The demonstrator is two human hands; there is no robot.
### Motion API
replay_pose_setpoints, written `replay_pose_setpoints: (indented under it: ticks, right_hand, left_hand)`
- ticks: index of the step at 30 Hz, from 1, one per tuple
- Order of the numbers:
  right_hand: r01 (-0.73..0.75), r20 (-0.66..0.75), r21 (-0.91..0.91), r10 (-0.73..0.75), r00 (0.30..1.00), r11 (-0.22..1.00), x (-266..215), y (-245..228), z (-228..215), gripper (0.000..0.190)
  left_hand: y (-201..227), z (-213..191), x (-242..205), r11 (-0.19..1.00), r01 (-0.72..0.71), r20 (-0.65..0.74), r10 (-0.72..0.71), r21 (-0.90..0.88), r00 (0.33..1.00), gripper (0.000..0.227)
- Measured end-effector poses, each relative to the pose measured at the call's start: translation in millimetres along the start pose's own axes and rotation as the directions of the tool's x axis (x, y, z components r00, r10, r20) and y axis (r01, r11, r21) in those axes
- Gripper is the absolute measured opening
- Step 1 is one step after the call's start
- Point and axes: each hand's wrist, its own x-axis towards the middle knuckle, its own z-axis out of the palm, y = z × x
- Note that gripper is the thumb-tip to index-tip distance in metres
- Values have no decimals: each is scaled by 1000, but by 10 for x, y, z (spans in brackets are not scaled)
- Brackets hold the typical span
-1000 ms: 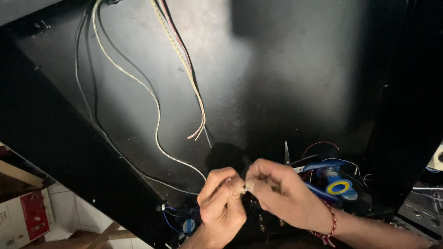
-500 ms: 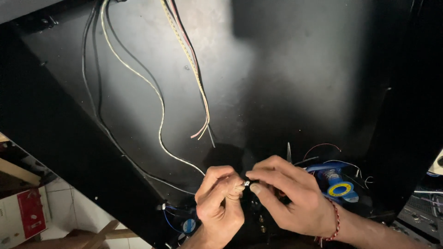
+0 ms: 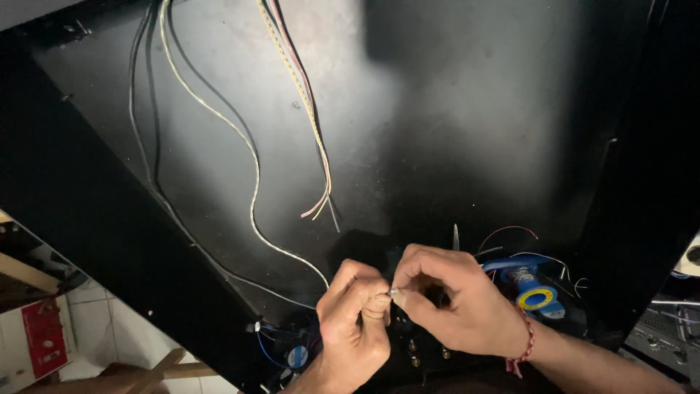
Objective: Soldering and connecting electrical wires to components inside a metal enclosure at a repair station.
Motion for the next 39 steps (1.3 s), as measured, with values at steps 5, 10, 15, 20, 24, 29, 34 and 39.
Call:
replay_pose_setpoints:
  ticks: [5,10,15,20,24,29,34,39]
  right_hand:
    - [164,52,-258,-156,986,952,-46,-54,-89,12]
    - [455,177,-550,-435,883,700,-157,-41,-89,11]
    - [684,346,-630,-655,672,368,-109,-110,-102,18]
    - [-158,-47,-911,284,958,382,-113,67,-446,28]
    - [239,-46,-804,-458,888,545,-129,-218,-421,0]
    - [233,-153,-528,-361,920,817,-219,-275,-75,10]
    - [264,-196,-513,-411,890,817,-229,-169,60,12]
    - [336,-114,-502,-446,888,797,-194,-136,75,15]
  left_hand:
    - [116,-27,50,999,-24,107,26,-25,994,14]
    - [1,-66,-1,957,127,328,-36,-259,944,28]
    - [-53,-168,65,895,177,458,35,-411,888,31]
    - [111,-344,182,809,405,769,87,-425,634,32]
    - [-37,-230,73,923,156,421,7,-351,907,31]
    - [106,-141,171,981,73,200,-36,-181,979,18]
    - [67,-163,120,977,69,209,-26,-201,978,19]
    - [6,-157,63,972,63,207,-15,-227,978,29]
